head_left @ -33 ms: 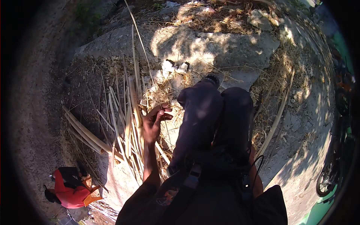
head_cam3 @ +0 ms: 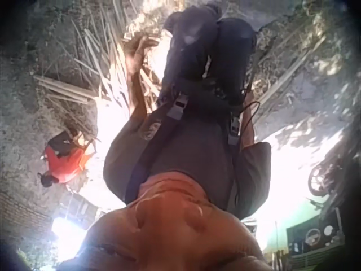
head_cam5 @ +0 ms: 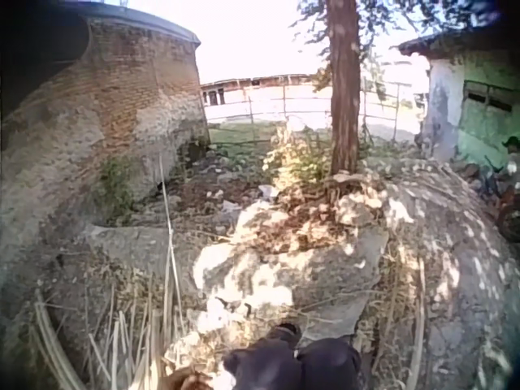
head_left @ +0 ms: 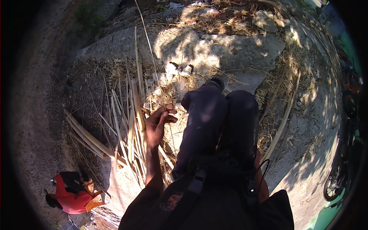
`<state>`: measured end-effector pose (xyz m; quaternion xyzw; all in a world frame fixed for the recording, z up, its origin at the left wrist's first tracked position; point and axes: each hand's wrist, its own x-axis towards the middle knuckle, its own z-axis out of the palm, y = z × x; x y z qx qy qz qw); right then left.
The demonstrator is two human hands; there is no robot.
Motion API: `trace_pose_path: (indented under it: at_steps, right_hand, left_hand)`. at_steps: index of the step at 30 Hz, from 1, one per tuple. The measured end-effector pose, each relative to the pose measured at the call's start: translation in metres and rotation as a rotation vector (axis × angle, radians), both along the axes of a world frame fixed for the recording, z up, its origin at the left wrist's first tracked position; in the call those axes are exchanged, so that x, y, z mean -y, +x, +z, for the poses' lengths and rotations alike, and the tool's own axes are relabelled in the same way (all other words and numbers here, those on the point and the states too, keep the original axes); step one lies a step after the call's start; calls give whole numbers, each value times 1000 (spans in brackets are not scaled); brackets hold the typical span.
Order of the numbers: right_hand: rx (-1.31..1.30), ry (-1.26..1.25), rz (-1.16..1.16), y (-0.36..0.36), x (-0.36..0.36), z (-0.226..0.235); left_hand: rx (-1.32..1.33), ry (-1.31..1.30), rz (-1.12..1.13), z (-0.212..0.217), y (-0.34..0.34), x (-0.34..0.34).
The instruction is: The person picks up a piece of bamboo and a sickle, splits the bamboo lengthwise into thin strips using the sickle, and scrapes along the strip with the blade.
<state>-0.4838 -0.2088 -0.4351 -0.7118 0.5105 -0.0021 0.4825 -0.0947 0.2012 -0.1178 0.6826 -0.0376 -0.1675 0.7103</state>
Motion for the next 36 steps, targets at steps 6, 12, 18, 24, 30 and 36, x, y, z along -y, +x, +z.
trace_pose_path:
  at_steps: [6, 12, 18, 24, 30, 36]
  right_hand:
    - [-121, -246, 174, -14, 7, -5]
    - [-156, -193, 88, -25, 15, -20]
    - [-187, 123, 53, -14, 16, -33]
    - [-398, 45, 371, -1, 18, -25]
    - [382, -646, 50, 146, 49, 182]
    - [573, -1384, 103, 186, 51, 398]
  left_hand:
    - [58, -113, -107, 50, 20, 35]
    - [74, -114, -172, 55, 25, 44]
    - [150, 24, -108, 67, 20, 42]
    - [298, 190, -172, 85, 25, 69]
    - [791, 585, -192, 112, 37, 117]
    - [1101, 661, -338, 131, 35, 176]
